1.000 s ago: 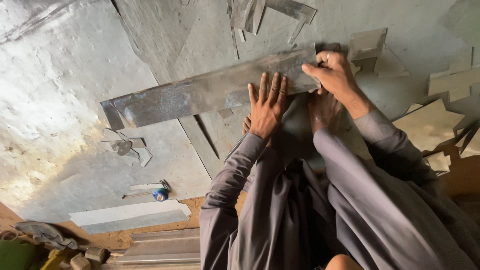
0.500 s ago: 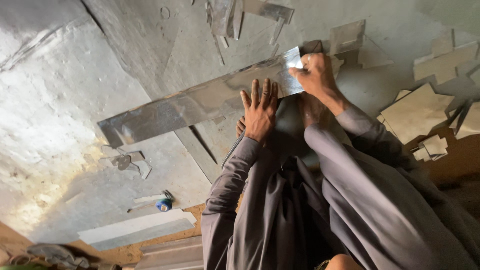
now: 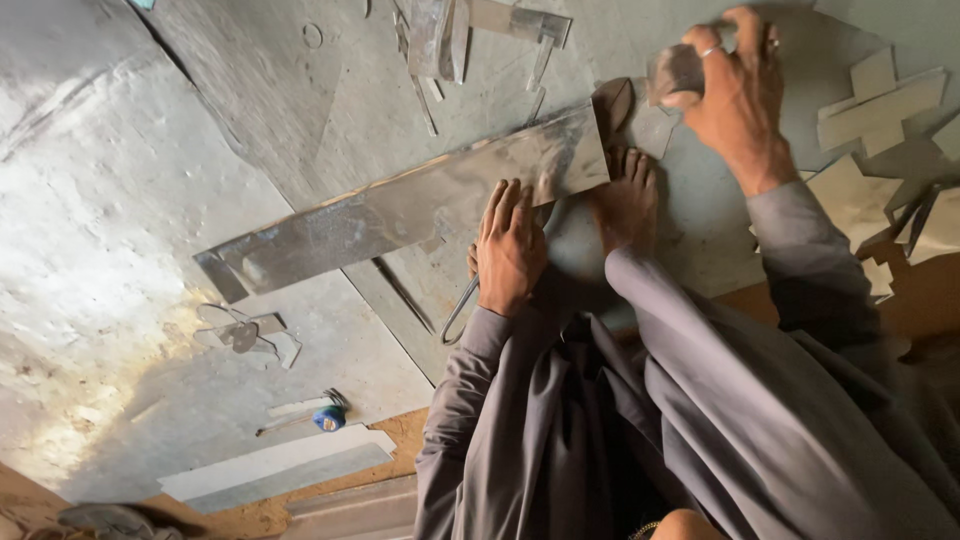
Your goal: The person uses large shears to cut small rectangular pieces of paper or cardstock into smaller pieces. They repeatedly pick up pieces, cut them, and place the cut pieces on the floor.
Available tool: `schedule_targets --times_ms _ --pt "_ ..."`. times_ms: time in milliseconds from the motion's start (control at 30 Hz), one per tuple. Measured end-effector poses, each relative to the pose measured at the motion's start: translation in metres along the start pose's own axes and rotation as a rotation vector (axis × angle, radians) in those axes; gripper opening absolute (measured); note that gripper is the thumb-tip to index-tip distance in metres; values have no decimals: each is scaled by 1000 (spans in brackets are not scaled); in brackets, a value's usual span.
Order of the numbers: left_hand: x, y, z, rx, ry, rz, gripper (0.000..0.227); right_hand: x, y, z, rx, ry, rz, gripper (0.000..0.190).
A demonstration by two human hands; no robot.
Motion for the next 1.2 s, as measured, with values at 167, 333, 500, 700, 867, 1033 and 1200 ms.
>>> schedule_targets --times_ms 167,333,500,700,867,1033,1200 --pt "-3 11 7 -67 101 137 30 6 -8 21 146 51 -42 43" --pt "2 17 6 -85 120 133 34 -25 -19 -3 570 -99 -364 24" --pt "16 3 9 -23 2 32 58 -43 -25 -65 609 3 -406 31" --pt "28 -29 2 235 -117 -80 57 -49 -23 -60 546 -172 -360 37" --pt "21 -38 0 256 -122 -29 52 -66 -49 -41 694 -334 -480 30" --pt "26 -40 7 217 -124 17 54 -70 -68 -24 824 -414 -546 25" --pt "30 -36 10 223 -130 -6 57 -66 -71 -23 935 -430 -551 21"
Point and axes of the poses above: each hand's wrist, its own x-axis towards the middle knuckle, its own y-axis out of the back of the hand, z = x × y, the point moved 2 cm from there along x, towards the middle knuckle, and after that the axes turned 15 degrees about -y, right-handed, at the moved point
